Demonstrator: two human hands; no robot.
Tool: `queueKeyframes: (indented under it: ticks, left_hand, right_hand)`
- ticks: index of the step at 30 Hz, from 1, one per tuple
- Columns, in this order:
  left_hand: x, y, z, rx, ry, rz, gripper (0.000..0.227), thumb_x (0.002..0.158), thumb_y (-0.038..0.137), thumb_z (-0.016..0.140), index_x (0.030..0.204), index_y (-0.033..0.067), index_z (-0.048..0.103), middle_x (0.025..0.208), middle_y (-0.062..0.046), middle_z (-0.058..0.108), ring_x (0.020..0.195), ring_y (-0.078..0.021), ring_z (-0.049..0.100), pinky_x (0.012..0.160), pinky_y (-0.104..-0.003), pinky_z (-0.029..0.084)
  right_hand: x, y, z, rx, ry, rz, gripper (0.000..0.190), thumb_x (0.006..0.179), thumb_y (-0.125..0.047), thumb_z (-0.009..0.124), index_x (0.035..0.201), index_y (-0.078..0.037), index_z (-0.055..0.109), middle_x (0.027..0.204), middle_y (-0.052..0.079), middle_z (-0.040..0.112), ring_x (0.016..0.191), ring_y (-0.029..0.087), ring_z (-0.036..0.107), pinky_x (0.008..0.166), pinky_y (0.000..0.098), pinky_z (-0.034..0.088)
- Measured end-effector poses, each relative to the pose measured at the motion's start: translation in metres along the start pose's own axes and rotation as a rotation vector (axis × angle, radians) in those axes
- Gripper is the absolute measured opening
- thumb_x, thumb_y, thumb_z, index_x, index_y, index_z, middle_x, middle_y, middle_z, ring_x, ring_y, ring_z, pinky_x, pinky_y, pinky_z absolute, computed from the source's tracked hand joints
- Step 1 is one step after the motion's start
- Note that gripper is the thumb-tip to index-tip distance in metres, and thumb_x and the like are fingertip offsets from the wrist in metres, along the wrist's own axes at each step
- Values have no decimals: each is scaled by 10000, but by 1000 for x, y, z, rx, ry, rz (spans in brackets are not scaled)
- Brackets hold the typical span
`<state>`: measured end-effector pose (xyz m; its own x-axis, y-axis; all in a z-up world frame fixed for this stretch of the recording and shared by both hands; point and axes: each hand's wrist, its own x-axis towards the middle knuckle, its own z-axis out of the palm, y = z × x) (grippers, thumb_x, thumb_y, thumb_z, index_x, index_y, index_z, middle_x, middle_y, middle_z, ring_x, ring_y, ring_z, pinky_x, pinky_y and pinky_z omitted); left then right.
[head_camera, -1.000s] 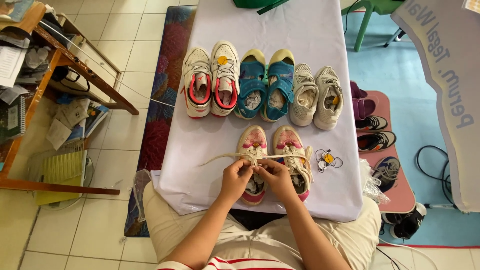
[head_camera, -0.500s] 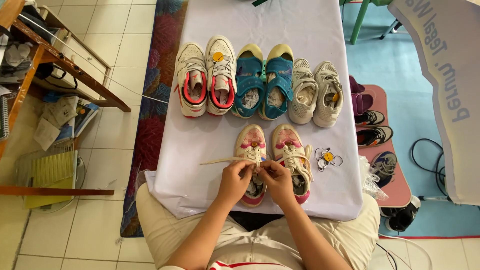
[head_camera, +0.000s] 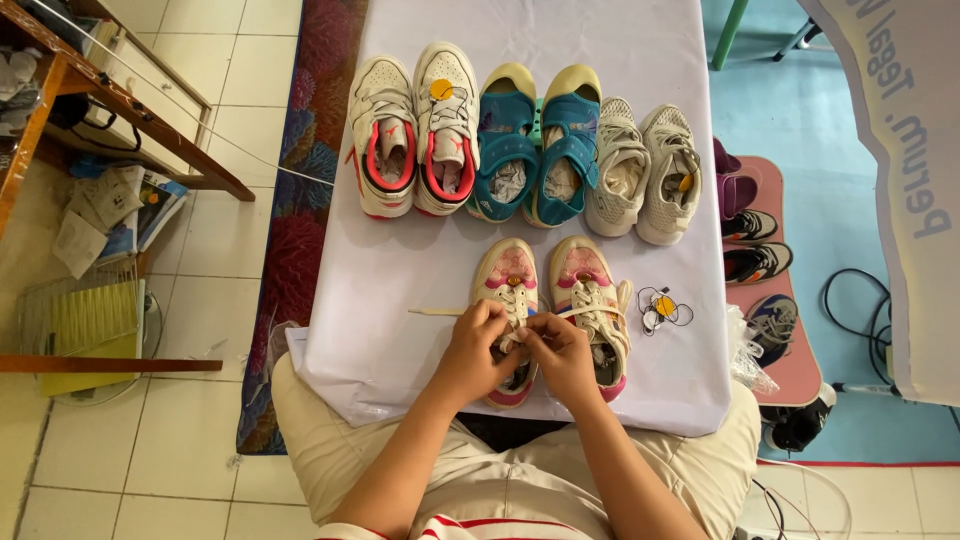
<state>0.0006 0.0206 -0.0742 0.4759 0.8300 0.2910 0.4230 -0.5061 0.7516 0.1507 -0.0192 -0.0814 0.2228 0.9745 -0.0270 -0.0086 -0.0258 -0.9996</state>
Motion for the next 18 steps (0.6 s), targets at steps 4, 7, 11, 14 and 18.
queueKeyframes:
  ticks: [4,7,11,14,18]
  left_hand:
    - [2,1,-3,-67,-11,-42,196,733,167,727,736,54,568,882,-63,541,869,-301,602,799,-383,485]
    - [0,-6,-2,-62,-13,-55,192,751,177,747,765,55,600,862,-56,585,860,-275,625,796,-358,501]
    - [1,-2,-16,40,30,2,33,781,70,683,811,77,673,833,-55,638,840,-257,648,763,-343,526]
    - [-1,0,-22,134,49,-13,98,816,63,636,881,100,700,821,-35,669,826,-214,663,744,-306,537]
    - [-7,-5,-21,279,125,-125,72,778,124,649,839,151,678,766,7,650,754,-180,661,685,-291,546]
  right_hand:
    - [0,-4,1,-14,12,16,55,827,-17,655,838,24,689,591,117,601,580,144,550,513,264,492]
    - [-1,8,0,16,43,23,66,837,-31,650,830,28,679,595,96,595,582,137,548,520,251,473]
    - [-4,11,4,29,71,1,95,853,-51,645,807,27,673,575,105,587,546,128,524,485,247,448]
    - [-6,9,8,18,98,-5,107,859,-55,637,820,37,673,573,108,581,551,127,506,485,248,437]
    - [-8,11,12,39,146,-2,98,862,-46,629,813,28,670,569,107,564,547,130,469,494,255,408]
